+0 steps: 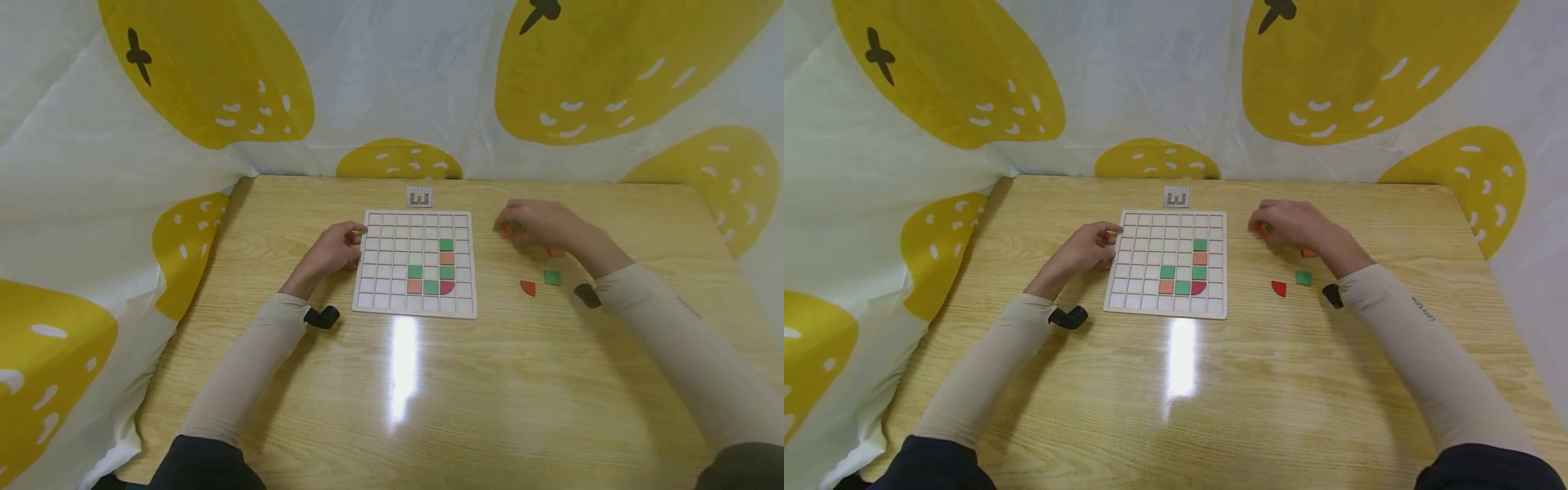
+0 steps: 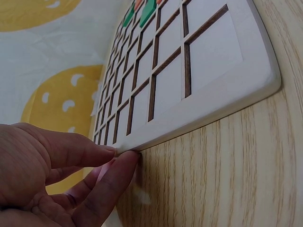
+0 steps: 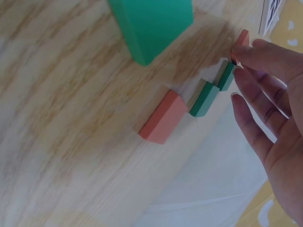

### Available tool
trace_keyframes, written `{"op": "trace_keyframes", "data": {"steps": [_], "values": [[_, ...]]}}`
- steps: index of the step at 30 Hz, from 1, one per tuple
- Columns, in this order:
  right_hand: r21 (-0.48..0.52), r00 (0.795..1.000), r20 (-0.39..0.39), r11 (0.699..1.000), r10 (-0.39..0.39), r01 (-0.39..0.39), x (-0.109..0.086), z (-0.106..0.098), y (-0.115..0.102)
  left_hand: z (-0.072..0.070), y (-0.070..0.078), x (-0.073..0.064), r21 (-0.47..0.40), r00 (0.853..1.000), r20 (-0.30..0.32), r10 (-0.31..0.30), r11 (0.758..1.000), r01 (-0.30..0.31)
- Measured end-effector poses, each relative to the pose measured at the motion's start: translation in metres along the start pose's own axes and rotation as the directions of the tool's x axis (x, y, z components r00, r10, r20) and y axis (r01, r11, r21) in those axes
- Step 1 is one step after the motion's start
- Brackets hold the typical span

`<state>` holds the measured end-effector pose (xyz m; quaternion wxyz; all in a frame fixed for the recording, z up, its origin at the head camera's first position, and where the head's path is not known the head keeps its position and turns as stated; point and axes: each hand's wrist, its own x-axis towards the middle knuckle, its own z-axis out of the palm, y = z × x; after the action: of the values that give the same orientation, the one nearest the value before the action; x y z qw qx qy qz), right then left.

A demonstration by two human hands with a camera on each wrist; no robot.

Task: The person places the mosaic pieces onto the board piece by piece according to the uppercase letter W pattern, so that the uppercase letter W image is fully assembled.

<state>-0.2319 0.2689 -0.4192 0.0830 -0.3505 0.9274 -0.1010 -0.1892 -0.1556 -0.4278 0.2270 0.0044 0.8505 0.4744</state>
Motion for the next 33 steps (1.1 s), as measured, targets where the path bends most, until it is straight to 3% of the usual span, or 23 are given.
{"op": "trace_keyframes", "data": {"steps": [12, 22, 33], "values": [[-0.018, 1.0, 0.002, 1.0, 0.011, -0.011, -0.0027, 0.0021, -0.0007, 0.0005, 0.0001, 0.0, 0.003, 1.0, -0.002, -0.007, 1.0, 0.007], [-0.005, 0.996, 0.077, 0.999, 0.04, -0.04, -0.005, -0.0038, -0.0011, 0.0007, 0.0003, -0.0004, -0.005, 1.0, -0.003, -0.016, 1.0, 0.016], [0.021, 0.996, 0.064, 0.998, 0.061, -0.063, -0.0051, -0.0005, -0.0016, 0.0016, 0.0004, -0.0005, 0.016, 1.0, -0.003, -0.011, 1.0, 0.011]]}}
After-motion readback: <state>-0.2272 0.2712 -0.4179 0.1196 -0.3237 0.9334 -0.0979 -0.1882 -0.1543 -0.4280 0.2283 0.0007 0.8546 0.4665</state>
